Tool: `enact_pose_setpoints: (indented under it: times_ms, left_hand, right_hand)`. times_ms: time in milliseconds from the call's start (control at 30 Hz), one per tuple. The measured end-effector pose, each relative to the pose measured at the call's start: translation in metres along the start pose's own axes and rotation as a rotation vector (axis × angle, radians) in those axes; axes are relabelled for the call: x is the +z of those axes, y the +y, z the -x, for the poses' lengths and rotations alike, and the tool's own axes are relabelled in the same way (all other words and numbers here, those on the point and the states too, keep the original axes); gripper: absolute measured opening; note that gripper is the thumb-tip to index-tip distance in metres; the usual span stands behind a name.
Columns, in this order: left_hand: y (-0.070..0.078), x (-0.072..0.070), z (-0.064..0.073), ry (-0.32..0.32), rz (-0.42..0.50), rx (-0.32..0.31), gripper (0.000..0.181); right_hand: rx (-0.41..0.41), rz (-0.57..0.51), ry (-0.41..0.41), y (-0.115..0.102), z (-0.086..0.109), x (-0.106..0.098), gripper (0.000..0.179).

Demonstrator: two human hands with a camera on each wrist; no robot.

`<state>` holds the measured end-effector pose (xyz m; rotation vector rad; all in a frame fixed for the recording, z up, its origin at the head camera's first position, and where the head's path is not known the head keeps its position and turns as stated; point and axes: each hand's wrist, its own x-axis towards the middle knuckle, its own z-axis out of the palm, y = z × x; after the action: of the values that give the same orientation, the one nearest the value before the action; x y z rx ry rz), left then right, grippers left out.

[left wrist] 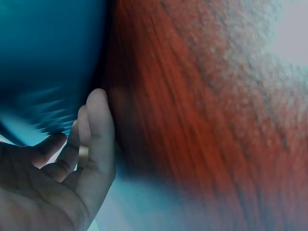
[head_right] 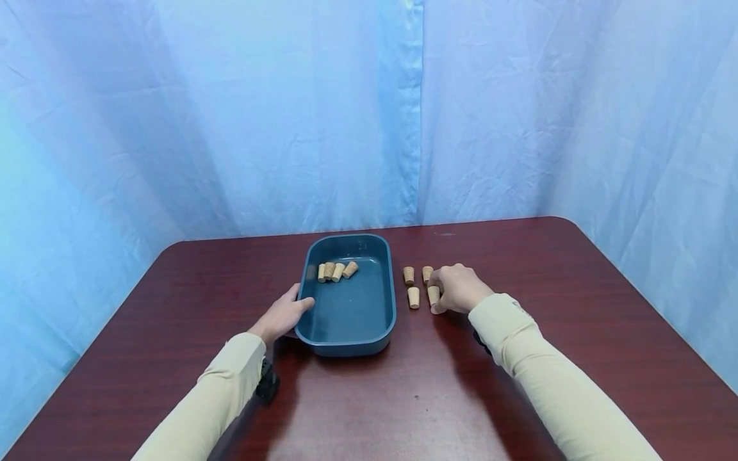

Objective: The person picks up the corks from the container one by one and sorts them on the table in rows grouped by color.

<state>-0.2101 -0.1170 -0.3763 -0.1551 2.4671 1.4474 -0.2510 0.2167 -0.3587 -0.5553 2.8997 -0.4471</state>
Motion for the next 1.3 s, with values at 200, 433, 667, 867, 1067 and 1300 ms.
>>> enact_pose_setpoints:
  times_ms: [200,433,667,867,1067,1300]
  left_hand:
    - [0.001,0.0,0.0,0.005,-0.006,-0.008,0.055]
    - [0.001,-0.001,0.0,0.003,-0.001,-0.002,0.056]
    - [0.001,-0.001,0.001,0.007,0.001,0.003,0.055]
    - [0.001,0.0,0.001,0.002,0.005,0.005,0.055]
    - [0.001,0.001,0.001,0.004,0.004,0.012,0.055]
    - [0.0,0.0,0.001,0.002,0.014,0.008,0.055]
  right_hand:
    - [-0.004,-0.031,0.014,0.003,0.001,0.002,0.038]
    - [-0.006,-0.051,0.045,0.006,0.002,0.005,0.036]
    - [-0.015,-0.103,0.066,0.011,0.005,0.007,0.032]
    - [-0.016,-0.167,0.027,0.018,0.008,0.004,0.032]
    - [-0.009,-0.191,0.009,0.021,0.007,0.002,0.032]
    - [-0.023,-0.199,0.025,0.022,0.007,0.005,0.035]
